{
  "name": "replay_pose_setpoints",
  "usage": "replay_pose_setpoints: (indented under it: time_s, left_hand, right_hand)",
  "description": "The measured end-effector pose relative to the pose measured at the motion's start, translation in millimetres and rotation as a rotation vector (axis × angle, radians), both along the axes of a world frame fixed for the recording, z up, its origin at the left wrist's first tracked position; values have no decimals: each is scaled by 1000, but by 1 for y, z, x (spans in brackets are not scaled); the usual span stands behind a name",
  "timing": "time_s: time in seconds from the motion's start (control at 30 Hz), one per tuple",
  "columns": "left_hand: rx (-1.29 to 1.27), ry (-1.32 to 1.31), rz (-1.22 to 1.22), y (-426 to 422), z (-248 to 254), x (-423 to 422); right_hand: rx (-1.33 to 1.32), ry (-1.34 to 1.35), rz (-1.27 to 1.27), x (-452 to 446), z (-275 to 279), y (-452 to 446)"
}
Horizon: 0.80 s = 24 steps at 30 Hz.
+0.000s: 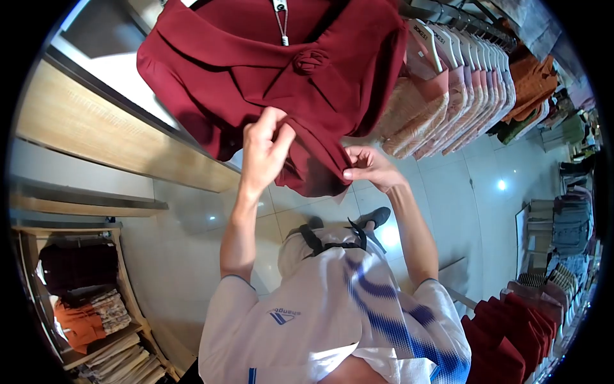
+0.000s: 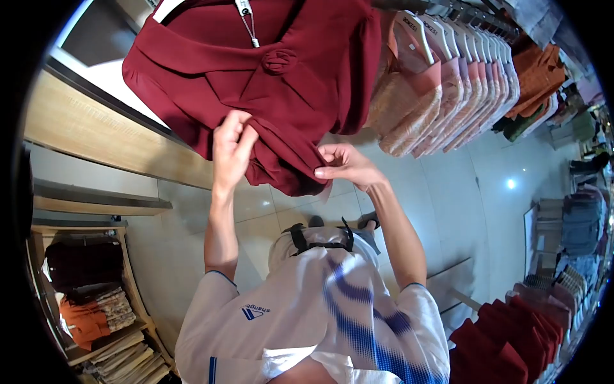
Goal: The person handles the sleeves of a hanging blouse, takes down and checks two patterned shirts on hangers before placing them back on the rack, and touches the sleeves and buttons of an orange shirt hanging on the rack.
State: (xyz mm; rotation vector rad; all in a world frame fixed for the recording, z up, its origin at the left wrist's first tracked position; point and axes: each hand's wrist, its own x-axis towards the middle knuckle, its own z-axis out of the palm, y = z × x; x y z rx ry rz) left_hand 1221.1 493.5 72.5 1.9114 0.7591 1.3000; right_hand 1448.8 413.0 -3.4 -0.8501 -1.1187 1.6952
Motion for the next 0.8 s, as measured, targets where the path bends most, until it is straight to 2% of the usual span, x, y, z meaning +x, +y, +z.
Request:
replay_pose_setpoints:
  time_s: [0.07, 0.1, 0.2, 0.23, 0.27, 0.33, 0.4, 0.5, 0.57, 0.6, 0.67, 0.8]
  left_hand:
    - [-78, -80, -35, 7, 6, 2]
    - [-149, -86, -38, 9, 8, 2]
    - [-323, -122, -38, 11, 22, 3]
    - [-378, -171, -48, 11, 21, 6]
    - [-380, -170, -53, 11, 22, 8]
    - [-414, -173, -78, 9, 23, 10]
    - [-418, -198, -86, 8, 22, 10]
    - [-405, -238, -86, 7, 23, 9]
    - [-388, -251, -77, 7, 23, 6]
    - [-357, -239, -46, 8, 22, 5]
    - [-326, -226, -12, 9, 20, 2]
    - [-236, -162, 76, 14, 7, -10]
  right_hand:
    - [24, -160, 65, 4, -1, -5]
    - [24, -158, 56, 5, -2, -6]
    - [238, -379, -238, 7, -20, -8]
    - [255, -437, -388, 8, -32, -8]
    - [252, -437, -393, 9, -42, -9]
    - [188, -717, -602, 10, -47, -9]
    - [216, -770, -637, 12, -55, -9]
    - [117, -629, -652, 15, -71, -6]
    - [20, -175, -511, 12, -69, -9]
    - [20, -174, -506, 8, -59, -11]
    - [-240, 273, -441, 1, -30, -17]
    - [-301, 402, -396, -4, -12, -25]
